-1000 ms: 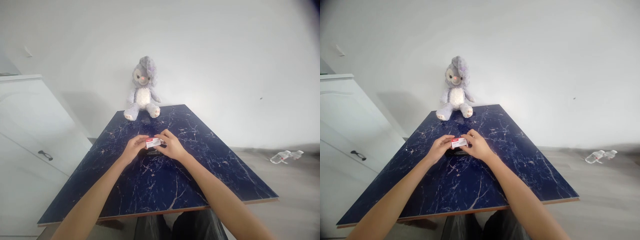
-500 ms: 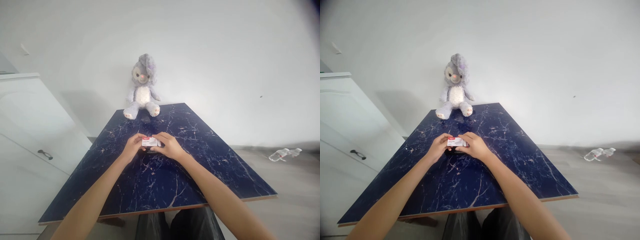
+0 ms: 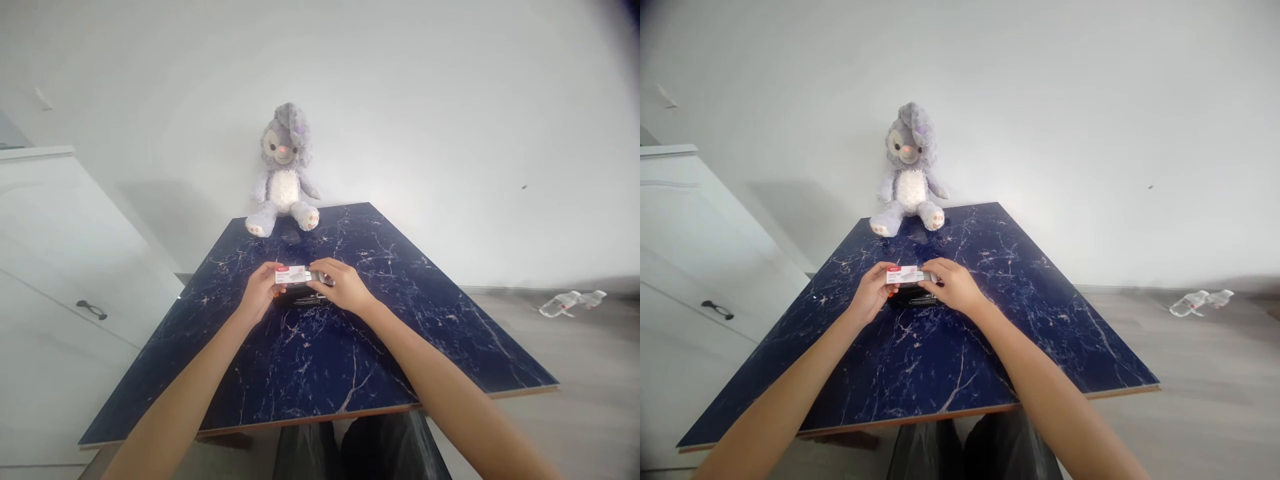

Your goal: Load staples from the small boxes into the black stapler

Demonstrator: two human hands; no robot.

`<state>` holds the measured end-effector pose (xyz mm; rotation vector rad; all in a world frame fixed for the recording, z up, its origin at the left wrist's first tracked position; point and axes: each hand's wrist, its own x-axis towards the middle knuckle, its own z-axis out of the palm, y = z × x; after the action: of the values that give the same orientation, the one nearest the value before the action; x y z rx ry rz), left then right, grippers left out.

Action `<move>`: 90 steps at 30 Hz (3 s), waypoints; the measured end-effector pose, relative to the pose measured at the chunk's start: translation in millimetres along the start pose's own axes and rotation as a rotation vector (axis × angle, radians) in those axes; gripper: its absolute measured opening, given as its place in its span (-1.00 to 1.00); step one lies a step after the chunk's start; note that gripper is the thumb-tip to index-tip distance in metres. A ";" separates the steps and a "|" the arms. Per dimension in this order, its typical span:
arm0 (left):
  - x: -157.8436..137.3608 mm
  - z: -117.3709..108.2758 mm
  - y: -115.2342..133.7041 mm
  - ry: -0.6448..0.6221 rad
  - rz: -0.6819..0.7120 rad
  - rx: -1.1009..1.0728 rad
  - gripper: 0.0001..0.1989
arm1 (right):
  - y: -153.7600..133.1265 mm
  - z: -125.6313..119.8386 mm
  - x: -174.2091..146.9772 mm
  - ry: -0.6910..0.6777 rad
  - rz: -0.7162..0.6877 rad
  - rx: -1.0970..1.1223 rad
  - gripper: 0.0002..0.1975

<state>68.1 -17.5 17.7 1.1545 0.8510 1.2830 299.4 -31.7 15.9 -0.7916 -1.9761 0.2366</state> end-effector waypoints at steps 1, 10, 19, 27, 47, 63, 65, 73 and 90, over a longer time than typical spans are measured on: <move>-0.1 0.0 0.0 -0.004 0.000 0.010 -0.76 | -1.7 0.2 0.3 -0.001 -0.010 -0.011 -0.73; -0.1 -0.7 0.2 -0.018 -0.014 0.070 -0.76 | -8.0 1.8 -0.9 -0.030 0.054 -0.058 -0.79; 1.5 -3.3 -4.3 -0.008 0.010 0.118 -0.75 | -8.1 3.6 0.2 -0.061 0.157 -0.033 -0.91; 0.9 -2.4 -3.2 -0.013 0.013 0.123 -0.76 | -5.6 -0.6 4.4 -0.039 0.096 -0.031 -0.94; 1.4 3.1 -5.6 0.097 0.037 0.030 -0.75 | -5.8 0.2 5.2 0.067 0.125 -0.115 -0.88; 2.5 1.8 -5.2 0.111 0.011 -0.034 -0.76 | -9.8 -3.5 6.2 0.179 0.116 -0.105 -0.82; 2.9 1.5 -5.5 0.113 0.008 -0.043 -0.75 | -9.5 -3.8 5.7 0.206 0.159 -0.078 -0.81; 5.1 -0.2 -7.8 0.136 0.013 -0.079 -0.73 | -12.9 -6.5 7.2 0.315 0.348 0.069 -0.74; 13.6 -11.4 -9.3 0.375 0.088 -0.107 -0.73 | 40.1 -3.0 1.7 0.100 0.718 0.241 -0.81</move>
<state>61.5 -1.5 7.6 0.8872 0.9969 1.6293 318.7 -0.1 -0.1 -1.2958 -1.4651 0.8202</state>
